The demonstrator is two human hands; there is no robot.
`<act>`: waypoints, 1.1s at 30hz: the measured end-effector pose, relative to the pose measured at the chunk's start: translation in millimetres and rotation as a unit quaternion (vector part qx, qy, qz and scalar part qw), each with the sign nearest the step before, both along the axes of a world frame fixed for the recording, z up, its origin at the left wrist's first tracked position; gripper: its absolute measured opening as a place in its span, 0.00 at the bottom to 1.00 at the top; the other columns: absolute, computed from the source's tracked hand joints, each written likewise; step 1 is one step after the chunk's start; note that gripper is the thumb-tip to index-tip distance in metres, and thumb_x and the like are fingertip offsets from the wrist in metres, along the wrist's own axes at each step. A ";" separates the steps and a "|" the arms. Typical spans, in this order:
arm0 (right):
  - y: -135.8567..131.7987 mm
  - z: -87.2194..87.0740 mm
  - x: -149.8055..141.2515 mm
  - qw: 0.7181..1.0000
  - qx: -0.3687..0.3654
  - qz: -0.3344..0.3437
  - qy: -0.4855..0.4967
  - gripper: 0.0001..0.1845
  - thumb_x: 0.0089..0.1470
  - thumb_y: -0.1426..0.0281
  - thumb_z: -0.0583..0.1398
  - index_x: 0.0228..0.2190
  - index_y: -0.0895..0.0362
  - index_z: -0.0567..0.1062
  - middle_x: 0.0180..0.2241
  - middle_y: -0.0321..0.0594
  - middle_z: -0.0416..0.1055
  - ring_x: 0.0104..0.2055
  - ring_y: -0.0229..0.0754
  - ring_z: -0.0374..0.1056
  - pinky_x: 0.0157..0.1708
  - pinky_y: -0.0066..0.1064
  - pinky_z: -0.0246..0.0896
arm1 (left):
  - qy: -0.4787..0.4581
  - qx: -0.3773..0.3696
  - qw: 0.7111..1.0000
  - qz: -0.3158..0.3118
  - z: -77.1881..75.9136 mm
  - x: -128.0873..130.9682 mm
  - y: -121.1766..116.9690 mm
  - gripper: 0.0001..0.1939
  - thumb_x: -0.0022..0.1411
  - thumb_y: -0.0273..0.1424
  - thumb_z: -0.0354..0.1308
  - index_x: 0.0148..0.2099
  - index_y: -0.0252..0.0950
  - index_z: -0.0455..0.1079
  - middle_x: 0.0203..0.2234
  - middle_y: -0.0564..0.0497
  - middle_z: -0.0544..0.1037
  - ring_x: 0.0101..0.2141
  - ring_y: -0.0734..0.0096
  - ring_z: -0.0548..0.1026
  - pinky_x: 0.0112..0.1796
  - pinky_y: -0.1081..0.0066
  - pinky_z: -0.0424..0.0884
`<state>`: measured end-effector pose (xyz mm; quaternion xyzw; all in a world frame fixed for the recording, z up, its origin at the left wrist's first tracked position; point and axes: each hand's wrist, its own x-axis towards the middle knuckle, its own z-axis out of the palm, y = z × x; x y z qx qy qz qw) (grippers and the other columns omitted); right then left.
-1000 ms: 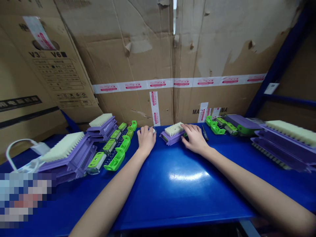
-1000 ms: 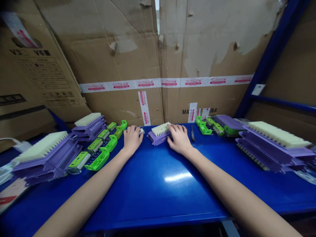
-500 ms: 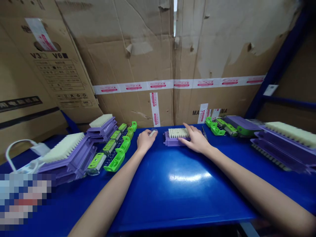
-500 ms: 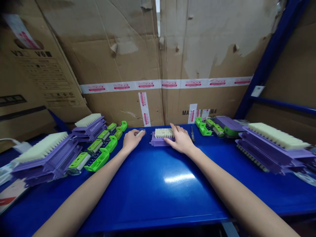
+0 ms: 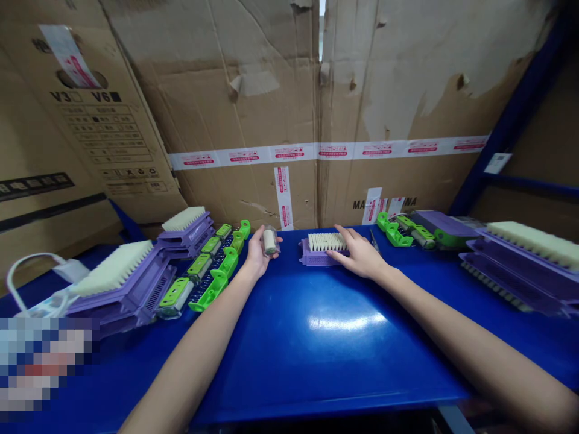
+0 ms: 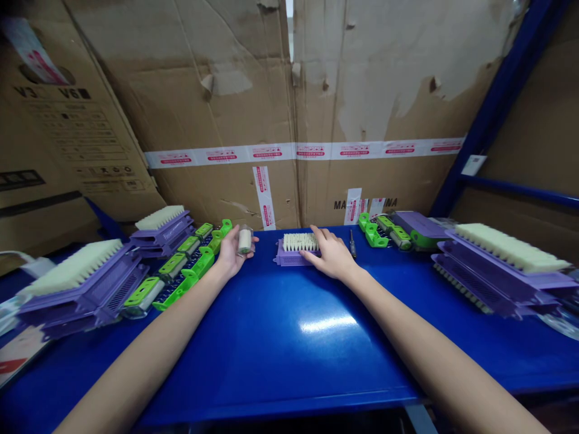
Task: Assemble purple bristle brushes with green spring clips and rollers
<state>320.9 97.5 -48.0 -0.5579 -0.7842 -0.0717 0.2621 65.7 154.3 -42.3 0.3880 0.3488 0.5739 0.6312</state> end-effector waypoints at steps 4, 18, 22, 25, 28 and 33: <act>0.1 -0.4 -0.1 1.000 0.006 0.003 -0.002 0.38 0.55 0.51 0.51 0.59 0.61 0.55 0.53 0.56 0.63 0.53 0.57 0.62 0.48 0.46 0.59 | -0.001 0.000 1.000 0.015 -1.7 1.9 0.4 0.18 0.56 0.46 0.51 0.31 0.34 0.63 0.17 0.52 0.70 0.16 0.74 0.68 0.14 0.77 0.60; -0.1 0.0 -0.1 1.000 -0.001 0.002 -0.001 0.38 0.55 0.51 0.51 0.59 0.62 0.55 0.54 0.55 0.62 0.54 0.56 0.61 0.49 0.45 0.58 | 0.034 0.039 0.997 0.064 -4.8 3.9 1.3 0.21 0.48 0.46 0.61 0.36 0.38 0.59 0.21 0.57 0.70 0.18 0.75 0.70 0.16 0.77 0.65; -0.7 0.4 -0.6 1.000 0.004 0.004 0.001 0.37 0.55 0.52 0.51 0.59 0.60 0.55 0.53 0.56 0.62 0.53 0.57 0.61 0.48 0.46 0.59 | 0.028 0.055 0.995 0.074 -5.7 5.3 3.1 0.23 0.43 0.45 0.65 0.33 0.38 0.58 0.19 0.59 0.66 0.18 0.79 0.67 0.17 0.80 0.62; -0.6 0.5 -0.5 1.000 -0.001 0.003 -0.002 0.37 0.55 0.51 0.51 0.59 0.61 0.54 0.53 0.56 0.62 0.53 0.57 0.61 0.48 0.46 0.59 | 0.038 0.059 0.994 0.079 -7.1 6.1 3.8 0.25 0.42 0.46 0.66 0.34 0.37 0.59 0.21 0.57 0.69 0.19 0.78 0.69 0.18 0.80 0.63; -0.2 -0.3 -0.1 1.000 0.004 0.005 -0.002 0.37 0.55 0.52 0.51 0.59 0.60 0.54 0.53 0.56 0.62 0.53 0.57 0.61 0.48 0.46 0.59 | 0.073 0.069 0.991 0.085 -9.9 7.6 4.0 0.26 0.43 0.48 0.64 0.36 0.37 0.60 0.23 0.55 0.71 0.20 0.76 0.71 0.18 0.79 0.63; 0.2 -0.9 0.0 1.000 0.007 0.003 -0.005 0.37 0.55 0.51 0.51 0.59 0.60 0.54 0.53 0.55 0.63 0.53 0.56 0.62 0.48 0.46 0.59 | 0.132 0.109 0.977 0.131 -15.4 9.4 5.7 0.25 0.43 0.48 0.64 0.36 0.37 0.62 0.21 0.58 0.68 0.20 0.78 0.68 0.21 0.78 0.62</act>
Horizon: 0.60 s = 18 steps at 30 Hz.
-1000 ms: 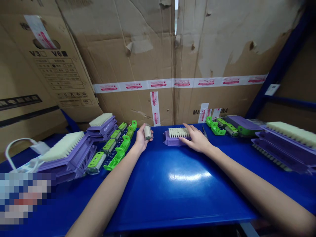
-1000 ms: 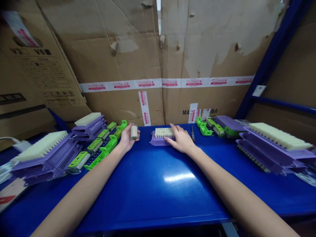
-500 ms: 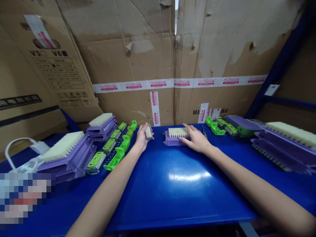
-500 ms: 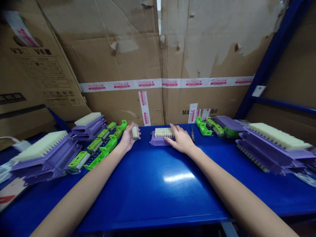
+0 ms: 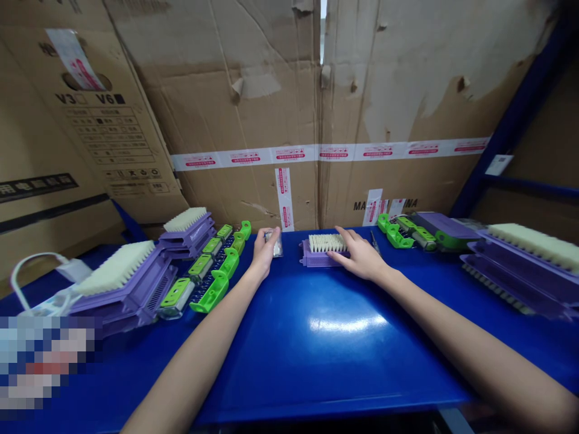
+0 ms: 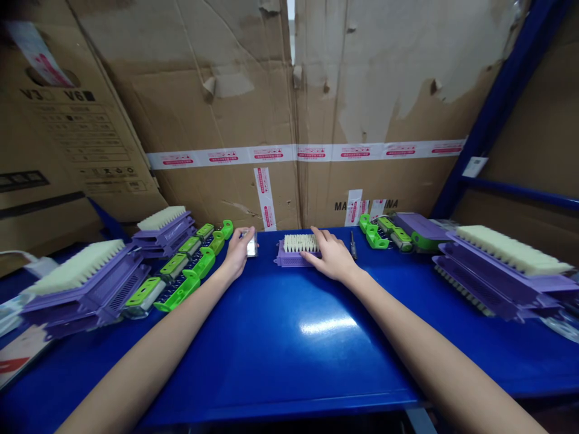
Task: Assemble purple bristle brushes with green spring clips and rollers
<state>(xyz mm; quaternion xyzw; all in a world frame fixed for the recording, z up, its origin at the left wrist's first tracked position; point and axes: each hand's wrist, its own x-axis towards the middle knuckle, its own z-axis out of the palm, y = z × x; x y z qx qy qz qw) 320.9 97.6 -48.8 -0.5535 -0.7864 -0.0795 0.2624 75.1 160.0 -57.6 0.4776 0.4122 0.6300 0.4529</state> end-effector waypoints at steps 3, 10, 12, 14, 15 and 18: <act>-0.2 0.5 -0.4 1.000 -0.007 -0.004 -0.003 0.38 0.55 0.51 0.51 0.59 0.61 0.54 0.53 0.55 0.62 0.53 0.56 0.61 0.48 0.45 0.59 | 0.013 0.020 0.999 0.030 -1.5 -0.2 1.2 0.23 0.44 0.48 0.64 0.35 0.37 0.64 0.21 0.58 0.67 0.21 0.79 0.66 0.23 0.78 0.61; -0.7 0.5 -0.5 1.000 -0.002 -0.002 -0.003 0.37 0.55 0.52 0.51 0.60 0.61 0.54 0.53 0.55 0.62 0.53 0.56 0.62 0.48 0.45 0.59 | 0.045 0.040 0.996 0.061 -2.9 -2.6 1.7 0.23 0.43 0.46 0.65 0.38 0.37 0.68 0.22 0.56 0.68 0.22 0.78 0.66 0.23 0.78 0.60; -0.4 0.1 -0.1 1.000 0.000 -0.001 -0.004 0.37 0.55 0.52 0.51 0.60 0.60 0.54 0.53 0.55 0.62 0.53 0.56 0.62 0.47 0.45 0.59 | 0.051 0.039 0.996 0.061 -4.4 -3.0 2.9 0.24 0.43 0.46 0.65 0.40 0.37 0.69 0.24 0.56 0.69 0.23 0.77 0.67 0.23 0.78 0.60; 0.1 -0.2 0.2 1.000 0.002 0.001 -0.005 0.37 0.55 0.52 0.51 0.60 0.60 0.54 0.53 0.55 0.62 0.53 0.56 0.62 0.47 0.45 0.59 | 0.045 0.039 0.997 0.055 -5.8 -2.9 4.0 0.25 0.44 0.45 0.65 0.42 0.37 0.70 0.25 0.54 0.71 0.25 0.76 0.69 0.25 0.78 0.62; 0.3 -0.3 0.3 1.000 0.001 0.002 -0.006 0.37 0.55 0.52 0.51 0.60 0.60 0.54 0.53 0.55 0.63 0.53 0.56 0.62 0.47 0.45 0.59 | 0.041 0.038 0.997 0.053 -6.4 -2.7 4.4 0.26 0.44 0.45 0.65 0.43 0.37 0.70 0.26 0.54 0.72 0.26 0.75 0.70 0.26 0.77 0.63; 0.8 -0.3 0.5 1.000 -0.005 0.003 -0.003 0.38 0.55 0.51 0.50 0.60 0.61 0.54 0.53 0.55 0.62 0.53 0.56 0.61 0.48 0.45 0.59 | 0.038 0.037 0.997 0.051 -6.9 -1.7 4.0 0.26 0.44 0.44 0.65 0.44 0.37 0.70 0.26 0.53 0.73 0.25 0.74 0.70 0.26 0.76 0.64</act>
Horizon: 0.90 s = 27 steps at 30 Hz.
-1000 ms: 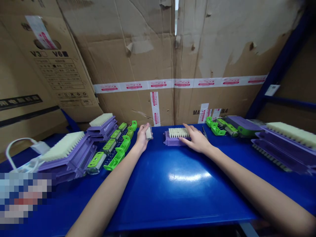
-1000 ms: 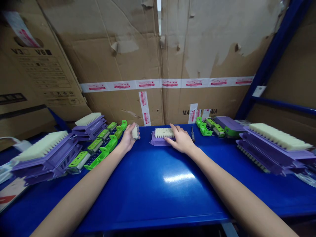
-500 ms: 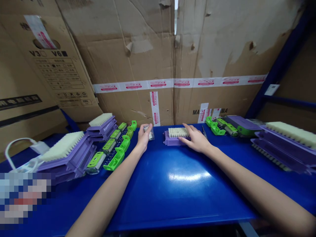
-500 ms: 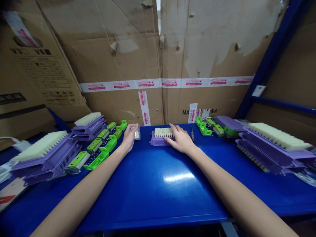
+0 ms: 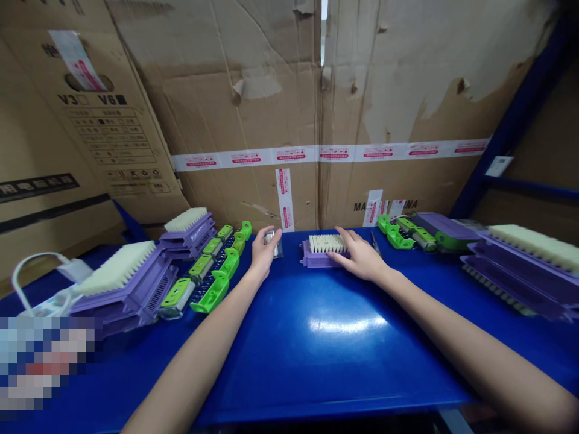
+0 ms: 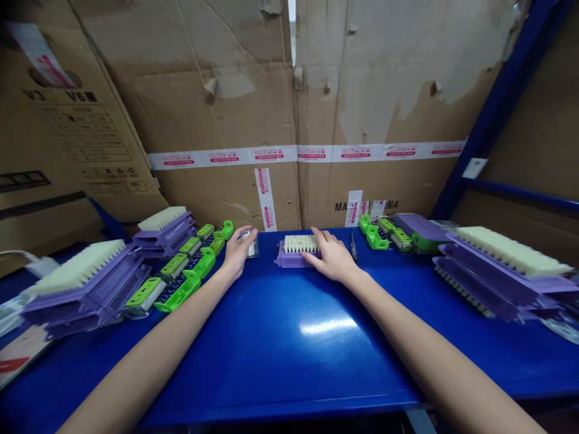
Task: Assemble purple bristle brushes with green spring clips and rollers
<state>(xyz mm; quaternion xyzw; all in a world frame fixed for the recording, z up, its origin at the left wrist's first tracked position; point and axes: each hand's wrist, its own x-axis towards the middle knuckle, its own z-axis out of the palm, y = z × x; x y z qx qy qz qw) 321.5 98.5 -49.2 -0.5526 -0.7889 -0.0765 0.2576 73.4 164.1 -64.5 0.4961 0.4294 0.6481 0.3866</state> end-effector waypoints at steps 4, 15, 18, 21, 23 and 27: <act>0.4 -0.1 0.4 1.000 -0.006 0.002 0.003 0.38 0.55 0.51 0.51 0.59 0.61 0.53 0.54 0.55 0.62 0.53 0.56 0.61 0.49 0.45 0.58 | 0.024 0.004 1.000 0.012 1.5 0.9 -3.0 0.25 0.44 0.44 0.66 0.43 0.37 0.71 0.26 0.53 0.73 0.25 0.75 0.69 0.25 0.77 0.63; 0.6 -0.4 0.7 1.000 -0.009 0.007 0.007 0.38 0.55 0.51 0.50 0.60 0.62 0.53 0.54 0.56 0.61 0.54 0.57 0.60 0.49 0.46 0.58 | 0.169 0.050 0.978 0.113 3.0 -1.1 -5.8 0.20 0.49 0.43 0.63 0.43 0.37 0.73 0.34 0.49 0.73 0.35 0.68 0.71 0.39 0.69 0.67; 0.2 0.0 0.4 1.000 -0.013 0.005 0.007 0.38 0.56 0.51 0.50 0.60 0.62 0.53 0.54 0.56 0.61 0.54 0.57 0.60 0.50 0.46 0.58 | 0.320 0.131 0.919 0.189 5.2 -5.9 -9.8 0.22 0.52 0.41 0.62 0.48 0.37 0.70 0.38 0.46 0.69 0.38 0.65 0.70 0.43 0.66 0.66; 0.1 0.2 0.1 1.000 -0.014 0.004 0.008 0.39 0.55 0.51 0.50 0.60 0.63 0.53 0.55 0.56 0.61 0.54 0.57 0.60 0.50 0.46 0.58 | 0.530 0.227 0.799 0.171 8.4 -6.8 -15.8 0.22 0.55 0.39 0.60 0.50 0.36 0.67 0.41 0.43 0.67 0.43 0.60 0.68 0.43 0.63 0.65; -0.1 0.4 -0.2 1.000 -0.013 0.004 0.010 0.38 0.55 0.51 0.51 0.60 0.62 0.53 0.55 0.56 0.61 0.55 0.57 0.60 0.50 0.47 0.58 | 0.633 0.244 0.721 0.142 10.5 -4.1 -19.5 0.22 0.56 0.38 0.60 0.52 0.35 0.66 0.41 0.42 0.67 0.41 0.58 0.68 0.41 0.63 0.66; -0.6 0.9 -0.7 1.000 -0.016 0.004 0.015 0.38 0.55 0.52 0.51 0.60 0.62 0.54 0.55 0.56 0.60 0.55 0.58 0.60 0.51 0.47 0.58 | 0.711 0.222 0.655 0.131 13.2 2.0 -23.8 0.21 0.58 0.39 0.57 0.51 0.34 0.66 0.40 0.40 0.67 0.41 0.56 0.67 0.38 0.64 0.65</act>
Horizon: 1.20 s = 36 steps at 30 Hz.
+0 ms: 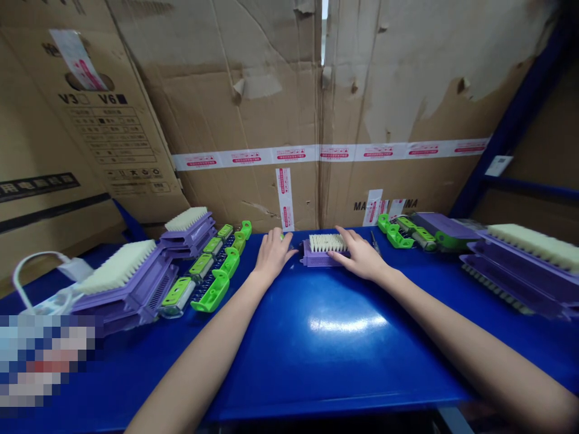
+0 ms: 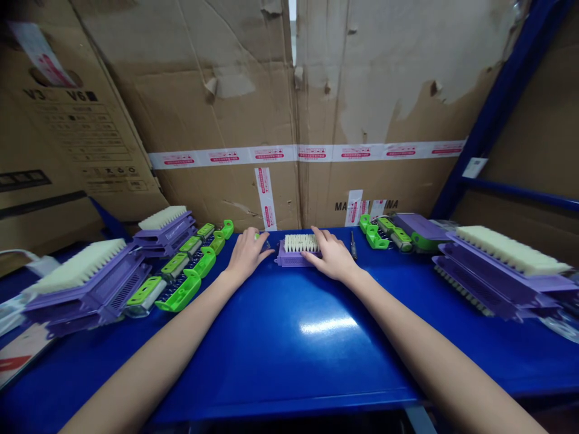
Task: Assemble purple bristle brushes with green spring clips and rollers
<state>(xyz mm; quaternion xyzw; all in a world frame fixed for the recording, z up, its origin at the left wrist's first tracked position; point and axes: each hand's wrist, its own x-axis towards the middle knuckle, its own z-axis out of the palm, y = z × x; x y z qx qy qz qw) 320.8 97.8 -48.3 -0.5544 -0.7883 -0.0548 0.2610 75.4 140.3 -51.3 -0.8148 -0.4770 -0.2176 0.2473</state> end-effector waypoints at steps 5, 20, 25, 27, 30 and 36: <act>1.8 -1.9 1.8 1.000 0.003 0.008 0.008 0.38 0.55 0.52 0.51 0.60 0.61 0.54 0.54 0.56 0.61 0.55 0.58 0.60 0.51 0.49 0.57 | -0.040 0.019 0.998 0.040 0.1 -0.2 -1.4 0.23 0.61 0.39 0.50 0.55 0.31 0.63 0.43 0.36 0.65 0.42 0.52 0.66 0.40 0.59 0.64; 12.0 -5.7 8.0 0.988 -0.027 -0.008 0.154 0.51 0.42 0.49 0.63 0.60 0.58 0.52 0.53 0.54 0.62 0.56 0.56 0.60 0.53 0.48 0.57 | -0.228 0.058 0.953 -0.190 -9.7 12.9 -4.6 0.18 0.63 0.30 0.51 0.55 0.35 0.57 0.45 0.42 0.70 0.47 0.63 0.72 0.46 0.66 0.70; 11.9 -4.6 9.8 0.994 0.087 0.005 0.060 0.43 0.43 0.60 0.65 0.58 0.56 0.57 0.47 0.51 0.60 0.51 0.56 0.60 0.51 0.48 0.60 | -0.353 -0.034 0.916 -0.186 -18.4 13.4 3.9 0.23 0.59 0.33 0.58 0.55 0.38 0.57 0.47 0.44 0.72 0.47 0.63 0.73 0.45 0.65 0.72; 12.0 -6.0 10.5 0.993 0.113 0.010 0.032 0.40 0.45 0.62 0.64 0.57 0.56 0.59 0.47 0.51 0.59 0.51 0.56 0.59 0.51 0.48 0.60 | -0.392 -0.066 0.900 -0.178 -21.2 13.4 7.3 0.24 0.57 0.33 0.60 0.54 0.38 0.58 0.47 0.44 0.73 0.46 0.63 0.74 0.43 0.65 0.73; 11.8 -8.2 10.8 0.992 0.128 0.012 0.011 0.37 0.46 0.64 0.63 0.56 0.55 0.59 0.46 0.50 0.58 0.50 0.55 0.59 0.50 0.48 0.61 | -0.424 -0.092 0.888 -0.151 -22.3 14.0 8.7 0.22 0.54 0.34 0.63 0.50 0.37 0.63 0.42 0.45 0.77 0.41 0.64 0.77 0.41 0.66 0.74; 8.7 -7.5 8.8 0.992 0.122 0.013 -0.020 0.36 0.45 0.68 0.62 0.56 0.55 0.59 0.48 0.51 0.57 0.51 0.55 0.57 0.49 0.48 0.61 | -0.326 -0.106 0.936 -0.086 -12.9 14.7 -1.9 0.19 0.54 0.37 0.63 0.48 0.38 0.68 0.39 0.46 0.79 0.39 0.62 0.78 0.42 0.66 0.72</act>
